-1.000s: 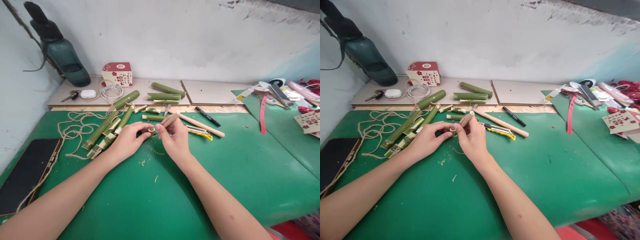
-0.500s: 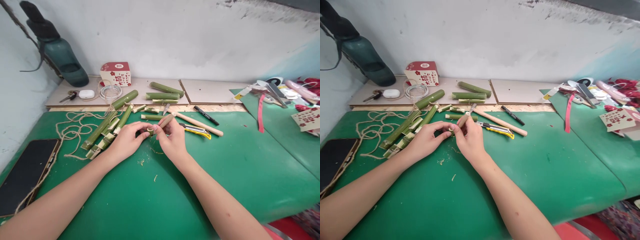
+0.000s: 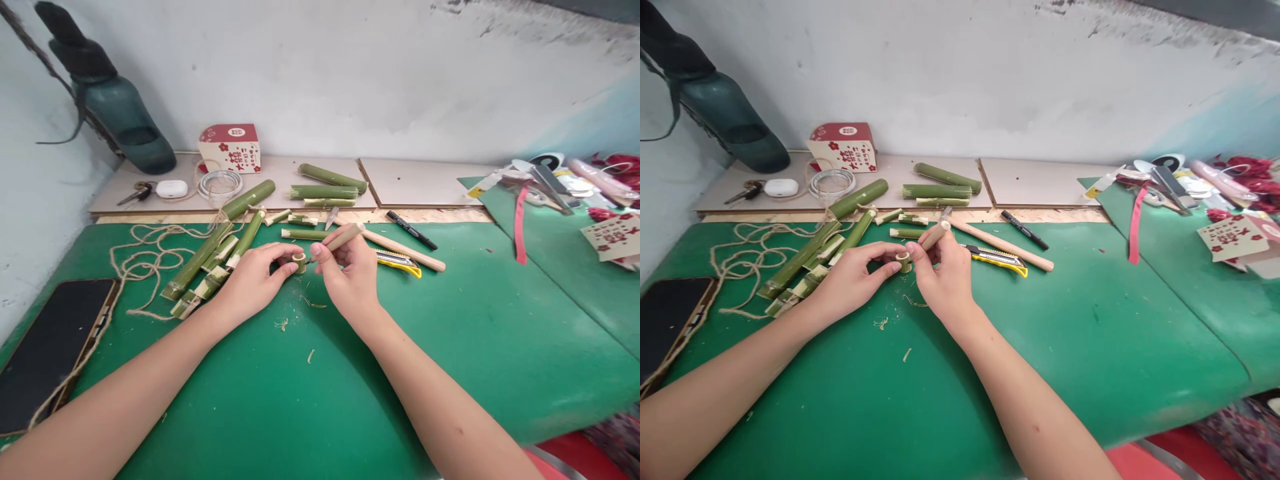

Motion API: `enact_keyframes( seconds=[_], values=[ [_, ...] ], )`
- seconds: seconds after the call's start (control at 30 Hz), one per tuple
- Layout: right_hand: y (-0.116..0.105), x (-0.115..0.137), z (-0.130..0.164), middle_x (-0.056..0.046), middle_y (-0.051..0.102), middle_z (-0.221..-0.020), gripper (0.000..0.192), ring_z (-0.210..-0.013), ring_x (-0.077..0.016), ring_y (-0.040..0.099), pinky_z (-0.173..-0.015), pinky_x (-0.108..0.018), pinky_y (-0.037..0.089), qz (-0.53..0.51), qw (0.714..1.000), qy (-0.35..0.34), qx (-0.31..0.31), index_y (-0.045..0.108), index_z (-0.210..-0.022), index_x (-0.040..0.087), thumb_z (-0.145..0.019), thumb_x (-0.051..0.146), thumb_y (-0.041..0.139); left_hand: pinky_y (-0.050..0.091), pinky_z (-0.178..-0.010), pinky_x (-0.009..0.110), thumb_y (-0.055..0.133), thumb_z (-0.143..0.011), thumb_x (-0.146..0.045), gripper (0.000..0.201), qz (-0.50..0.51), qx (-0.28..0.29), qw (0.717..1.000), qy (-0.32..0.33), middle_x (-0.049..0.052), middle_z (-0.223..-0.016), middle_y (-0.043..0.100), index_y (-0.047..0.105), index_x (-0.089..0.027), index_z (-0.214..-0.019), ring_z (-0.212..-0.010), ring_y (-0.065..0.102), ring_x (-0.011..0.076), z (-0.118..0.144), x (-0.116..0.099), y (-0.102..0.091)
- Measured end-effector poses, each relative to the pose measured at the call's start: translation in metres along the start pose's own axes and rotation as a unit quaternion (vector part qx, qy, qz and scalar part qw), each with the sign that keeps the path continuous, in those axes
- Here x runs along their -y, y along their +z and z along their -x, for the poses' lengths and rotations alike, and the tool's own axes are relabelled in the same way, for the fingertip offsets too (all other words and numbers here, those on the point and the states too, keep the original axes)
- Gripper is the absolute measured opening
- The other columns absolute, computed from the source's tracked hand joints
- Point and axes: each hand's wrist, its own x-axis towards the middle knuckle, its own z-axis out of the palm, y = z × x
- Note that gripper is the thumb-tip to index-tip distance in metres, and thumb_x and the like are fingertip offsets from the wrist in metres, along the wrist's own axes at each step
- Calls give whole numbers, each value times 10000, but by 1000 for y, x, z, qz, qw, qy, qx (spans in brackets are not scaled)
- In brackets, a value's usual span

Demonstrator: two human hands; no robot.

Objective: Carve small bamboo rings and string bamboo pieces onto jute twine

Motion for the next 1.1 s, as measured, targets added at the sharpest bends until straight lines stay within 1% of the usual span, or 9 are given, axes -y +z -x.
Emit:
enact_keyframes(
  seconds=[0.3, 0.37, 0.47, 0.6, 0.73, 0.83, 1.0, 1.1],
  values=[
    [2, 0, 1, 29, 621, -679, 290, -535, -152, 598, -498, -305, 488, -8, 1000, 11, 5, 527, -894, 270, -948, 495, 702, 577, -869, 357, 647, -964, -199, 254, -6, 0, 1000, 8, 34, -1090, 788, 757, -227, -1191, -905, 710, 191, -1, 0, 1],
    [2, 1, 1, 26, 618, -692, 281, -543, -148, 594, -507, -302, 489, 3, 1000, 3, 5, 528, -889, 267, -951, 481, 699, 576, -867, 352, 648, -963, -191, 254, -6, -1, 1000, 6, 34, -1082, 788, 758, -224, -1190, -901, 708, 189, 0, 0, 0],
    [2, 0, 2, 28, 619, -710, 259, -552, -144, 603, -532, -305, 502, -2, 1000, -4, -11, 539, -918, 265, -959, 468, 694, 572, -879, 352, 658, -960, -191, 254, -2, -3, 1000, 3, 34, -1100, 789, 754, -215, -1193, -912, 712, 188, 0, 0, 0],
    [2, -1, 2, 25, 611, -705, 260, -560, -147, 591, -521, -299, 491, 14, 1000, -7, 1, 535, -901, 265, -959, 464, 692, 574, -880, 354, 653, -961, -189, 252, -1, -1, 1000, 5, 36, -1104, 791, 754, -215, -1190, -914, 714, 190, -1, 0, 0],
    [3, 0, 2, 26, 609, -712, 244, -556, -143, 589, -524, -301, 497, 9, 1000, -8, -16, 539, -915, 263, -959, 448, 693, 580, -875, 354, 663, -957, -188, 245, -3, -3, 1000, 6, 39, -1114, 793, 755, -215, -1183, -909, 722, 193, -1, -1, 0],
    [3, 1, 3, 31, 600, -689, 240, -545, -138, 582, -520, -296, 481, 14, 1000, -14, 0, 529, -886, 260, -964, 416, 693, 582, -877, 355, 659, -957, -173, 248, -1, -5, 1000, 7, 41, -1111, 795, 758, -210, -1182, -914, 725, 194, -1, -1, 0],
    [3, 0, 2, 32, 605, -710, 267, -540, -133, 581, -522, -294, 492, 0, 999, -28, -25, 543, -918, 254, -959, 466, 701, 592, -876, 366, 673, -956, -203, 239, 0, -7, 1000, 6, 49, -1113, 798, 763, -211, -1177, -921, 737, 207, -1, 1, 1],
    [3, 0, 1, 29, 599, -720, 272, -543, -129, 571, -510, -291, 481, 3, 999, -43, -24, 544, -899, 252, -954, 462, 708, 599, -876, 376, 667, -962, -226, 244, 3, -7, 1000, 6, 55, -1128, 798, 762, -214, -1187, -927, 744, 217, 0, 2, 1]
  ],
)
